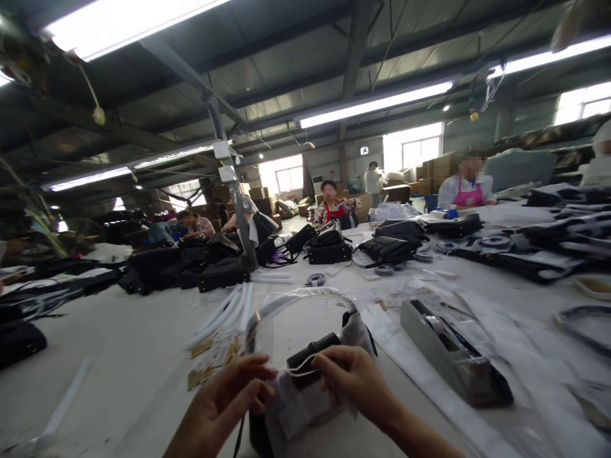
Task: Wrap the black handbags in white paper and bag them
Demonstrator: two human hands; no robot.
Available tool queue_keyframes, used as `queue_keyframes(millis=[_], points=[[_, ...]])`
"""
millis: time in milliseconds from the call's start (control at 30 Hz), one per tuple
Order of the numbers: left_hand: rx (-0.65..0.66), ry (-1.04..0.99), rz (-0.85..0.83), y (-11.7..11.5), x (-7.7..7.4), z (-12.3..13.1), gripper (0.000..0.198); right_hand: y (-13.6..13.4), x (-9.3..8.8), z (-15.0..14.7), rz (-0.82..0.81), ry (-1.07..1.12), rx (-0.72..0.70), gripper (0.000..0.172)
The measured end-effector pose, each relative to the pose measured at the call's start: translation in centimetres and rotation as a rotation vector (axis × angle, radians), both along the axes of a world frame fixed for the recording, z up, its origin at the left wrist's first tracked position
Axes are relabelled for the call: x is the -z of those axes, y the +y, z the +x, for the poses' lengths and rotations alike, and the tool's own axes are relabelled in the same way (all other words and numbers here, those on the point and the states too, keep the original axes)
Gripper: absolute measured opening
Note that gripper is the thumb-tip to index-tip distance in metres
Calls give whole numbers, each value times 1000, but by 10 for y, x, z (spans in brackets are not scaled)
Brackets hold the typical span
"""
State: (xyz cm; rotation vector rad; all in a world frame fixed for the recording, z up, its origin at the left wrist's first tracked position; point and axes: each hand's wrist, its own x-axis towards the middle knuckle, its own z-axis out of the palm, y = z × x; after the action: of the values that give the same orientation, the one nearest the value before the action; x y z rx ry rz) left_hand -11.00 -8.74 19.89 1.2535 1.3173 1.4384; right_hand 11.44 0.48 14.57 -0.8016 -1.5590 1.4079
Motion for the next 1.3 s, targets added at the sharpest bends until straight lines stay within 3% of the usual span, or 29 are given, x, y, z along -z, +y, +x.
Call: queue_keyframes(millis=[100, 167, 233, 367, 433, 533, 733, 833, 933, 1000, 1067, 1167, 1300], points=[[-230, 23, 77, 13, -2, -37, 42, 24, -4, -19, 74, -109, -23, 34], [-293, 85, 71, 27, -5, -49, 44, 36, -7, -37, 107, -167, -60, 31], [-211, 121, 38, 41, -8, -50, 47, 44, -9, -56, 128, -207, -102, 29], [189, 80, -47, 61, -8, -40, 46, 51, -16, -86, 248, -266, -126, 31], [290, 78, -63, 67, -4, -39, 42, 52, -20, -94, 319, -281, -125, 33], [302, 116, -56, 73, 5, -40, 37, 50, -25, -98, 364, -287, -122, 32], [194, 86, -50, 71, 10, -47, 30, 49, -23, -94, 372, -316, -107, 34], [86, -94, -64, 67, 16, -55, 33, 45, -22, -88, 377, -323, -155, 29], [33, -410, -89, 60, 28, -63, 31, 36, -22, -79, 383, -289, -197, 31], [11, -630, -66, 54, 37, -66, 27, 28, -21, -70, 420, -283, -177, 37], [-12, -780, -30, 47, 44, -66, 23, 20, -18, -61, 460, -294, -142, 30], [-26, -870, 17, 39, 53, -62, 23, 8, -6, -52, 458, -275, -79, 12], [-49, -907, 112, 36, 60, -51, 28, -7, 12, -53, 424, -74, 51, 15]])
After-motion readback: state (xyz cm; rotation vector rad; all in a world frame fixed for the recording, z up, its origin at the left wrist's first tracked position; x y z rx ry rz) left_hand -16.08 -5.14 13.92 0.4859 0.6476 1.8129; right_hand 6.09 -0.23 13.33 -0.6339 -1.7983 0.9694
